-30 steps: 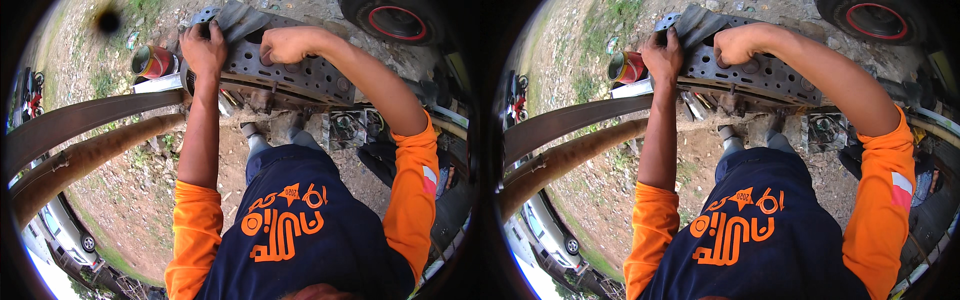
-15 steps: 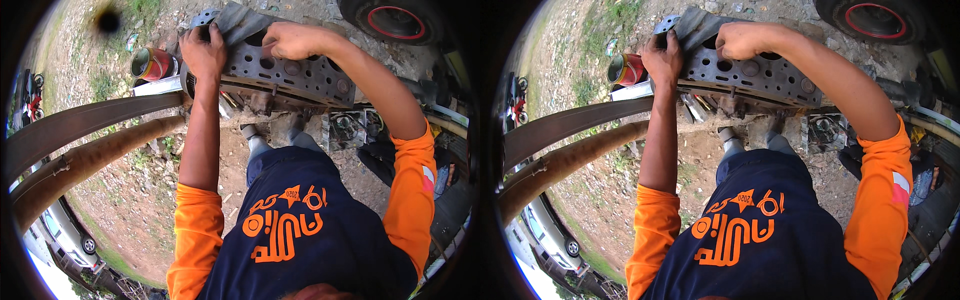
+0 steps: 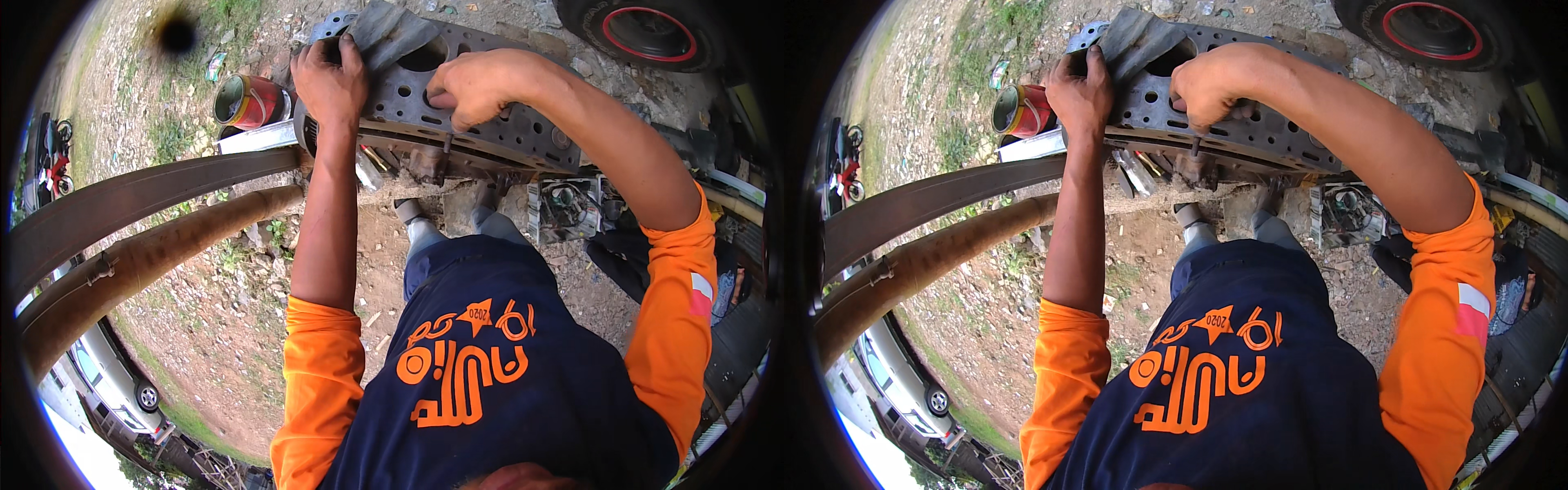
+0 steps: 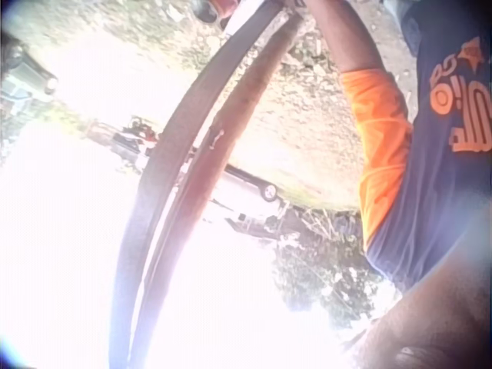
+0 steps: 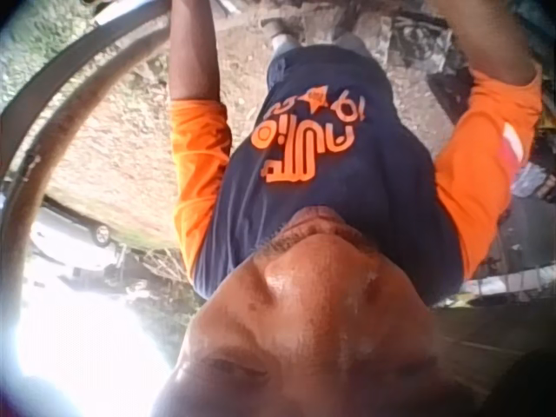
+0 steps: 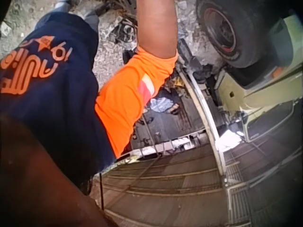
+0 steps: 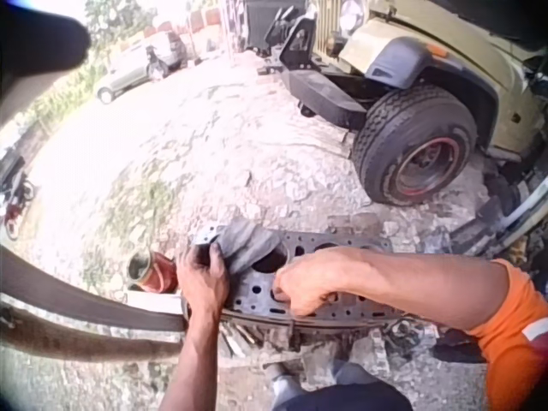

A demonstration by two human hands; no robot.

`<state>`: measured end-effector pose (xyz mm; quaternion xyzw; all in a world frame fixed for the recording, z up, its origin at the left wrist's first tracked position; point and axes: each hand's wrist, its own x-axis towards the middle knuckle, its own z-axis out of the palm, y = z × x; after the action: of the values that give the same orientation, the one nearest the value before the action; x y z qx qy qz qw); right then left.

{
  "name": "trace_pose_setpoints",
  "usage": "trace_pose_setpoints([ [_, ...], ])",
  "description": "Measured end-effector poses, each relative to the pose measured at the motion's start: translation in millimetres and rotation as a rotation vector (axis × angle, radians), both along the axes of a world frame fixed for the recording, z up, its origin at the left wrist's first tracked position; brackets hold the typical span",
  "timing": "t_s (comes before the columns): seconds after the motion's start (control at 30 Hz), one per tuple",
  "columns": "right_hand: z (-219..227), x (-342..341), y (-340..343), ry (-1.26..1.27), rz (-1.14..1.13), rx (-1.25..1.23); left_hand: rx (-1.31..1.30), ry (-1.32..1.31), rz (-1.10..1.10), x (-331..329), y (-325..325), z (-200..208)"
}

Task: The person is sanding the top surface of a metal engine block with pieces of sandpaper, moving their hands across the flat surface to clean it.

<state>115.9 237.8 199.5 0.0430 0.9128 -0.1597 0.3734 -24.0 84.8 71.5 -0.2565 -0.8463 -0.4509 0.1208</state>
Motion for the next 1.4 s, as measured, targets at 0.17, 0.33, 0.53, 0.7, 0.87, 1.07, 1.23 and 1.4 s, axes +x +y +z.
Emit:
trace_pose_setpoints([
  [0.17,-17.8,-5.9,0.2,0.014,0.097,0.054,-0.026,0.06,0.02,-1.8,0.8,-3.8],
  [0.33,-24.4,-7.4,24.2,-0.211,-0.554,-0.422,-0.011,0.051,-0.006,0.0,4.4,-1.3],
  [0.53,-11.0,25.5,33.1,0.138,-0.7,-0.579,-0.033,0.064,0.012,0.9,2.6,-1.8],
  [0.7,-29.7,18.9,14.7,0.123,-0.479,-0.509,-0.025,0.047,0.002,0.0,-0.8,0.0],
  [0.87,-42.4,20.5,11.5,0.169,-0.365,-0.566,-0.044,0.058,0.007,-2.0,2.2,-2.6],
  [1.07,-11.4,34.1,16.5,0.307,-0.577,-0.458,0.012,0.02,0.013,-1.8,1.6,-3.6],
  [1.23,-42.7,49.6,-1.1,0.451,-0.35,-0.218,-0.004,0.058,0.009,1.7,2.8,0.6],
  [1.4,-57.0,71.5,-35.3,0.703,-0.267,-0.102,0.02,0.043,-0.011,-0.9,1.7,-3.2],
])
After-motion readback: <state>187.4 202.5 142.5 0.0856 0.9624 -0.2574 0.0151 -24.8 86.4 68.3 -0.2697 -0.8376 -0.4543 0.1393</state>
